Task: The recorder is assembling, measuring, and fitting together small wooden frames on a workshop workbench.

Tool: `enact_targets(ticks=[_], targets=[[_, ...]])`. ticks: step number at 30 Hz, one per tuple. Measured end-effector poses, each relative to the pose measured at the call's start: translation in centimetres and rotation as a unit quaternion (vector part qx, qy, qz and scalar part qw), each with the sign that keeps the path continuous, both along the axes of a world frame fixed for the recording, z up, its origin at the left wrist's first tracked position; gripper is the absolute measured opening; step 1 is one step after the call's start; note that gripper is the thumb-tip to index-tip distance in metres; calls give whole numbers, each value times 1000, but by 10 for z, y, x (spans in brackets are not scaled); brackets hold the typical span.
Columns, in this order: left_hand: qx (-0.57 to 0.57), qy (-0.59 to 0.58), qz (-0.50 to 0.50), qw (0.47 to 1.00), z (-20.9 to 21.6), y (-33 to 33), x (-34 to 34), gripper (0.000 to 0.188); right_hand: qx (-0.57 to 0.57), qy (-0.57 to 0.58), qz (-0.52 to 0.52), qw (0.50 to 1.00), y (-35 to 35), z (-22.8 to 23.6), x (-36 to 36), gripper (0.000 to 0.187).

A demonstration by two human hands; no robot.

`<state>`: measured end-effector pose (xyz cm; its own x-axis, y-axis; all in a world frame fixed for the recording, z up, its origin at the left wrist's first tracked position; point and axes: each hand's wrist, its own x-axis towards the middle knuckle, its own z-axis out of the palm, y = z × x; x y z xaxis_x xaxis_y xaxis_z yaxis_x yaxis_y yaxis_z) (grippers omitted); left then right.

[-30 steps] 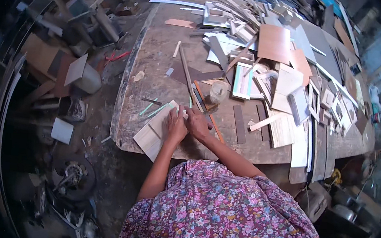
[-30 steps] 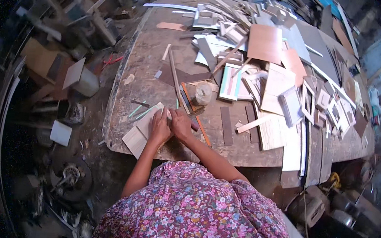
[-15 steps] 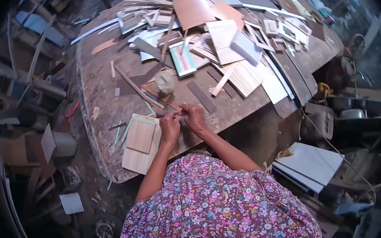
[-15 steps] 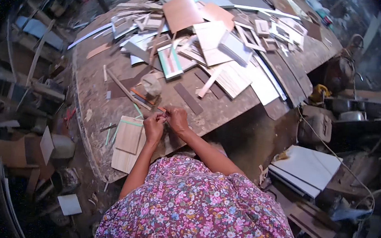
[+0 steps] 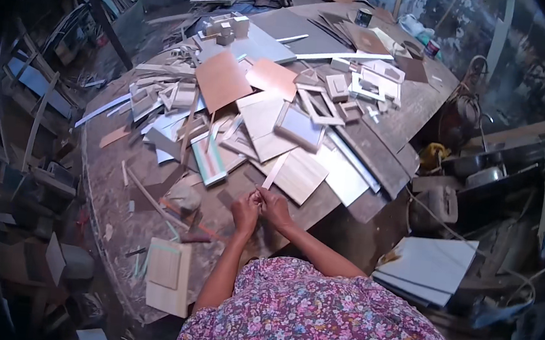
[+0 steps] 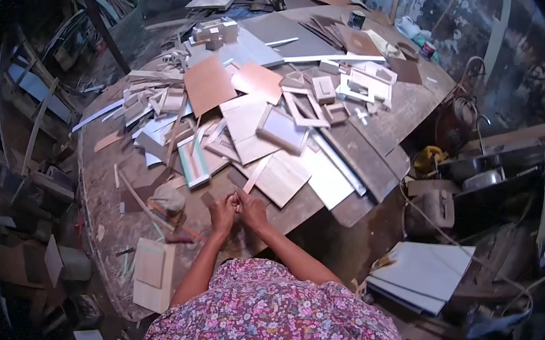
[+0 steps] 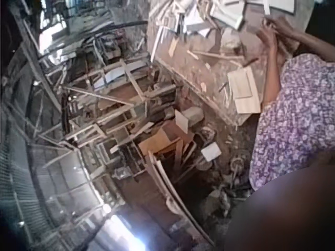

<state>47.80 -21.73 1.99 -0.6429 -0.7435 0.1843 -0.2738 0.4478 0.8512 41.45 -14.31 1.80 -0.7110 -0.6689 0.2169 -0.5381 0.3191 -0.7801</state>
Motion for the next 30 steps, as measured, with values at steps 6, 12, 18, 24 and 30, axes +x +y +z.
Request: enact_targets(ticks=[6,12,18,24,30], targets=[[-49,-10,38,998,8,20,-84,16,-33,83,17,996,2,-4,-92,29],[43,-5,164,986,5,2,-100,15,-34,45,132,990,-29,-9,-115,32],[-36,-81,210,974,6,-4,-97,18,-29,4,176,984,-47,-9,-117,34],[31,-37,163,985,26,-5,-148,21,-84,-15,88,992,-40,0,-153,28],[20,-3,23,1000,28,11,-232,23,-106,-22,-55,993,-6,21,-226,25]])
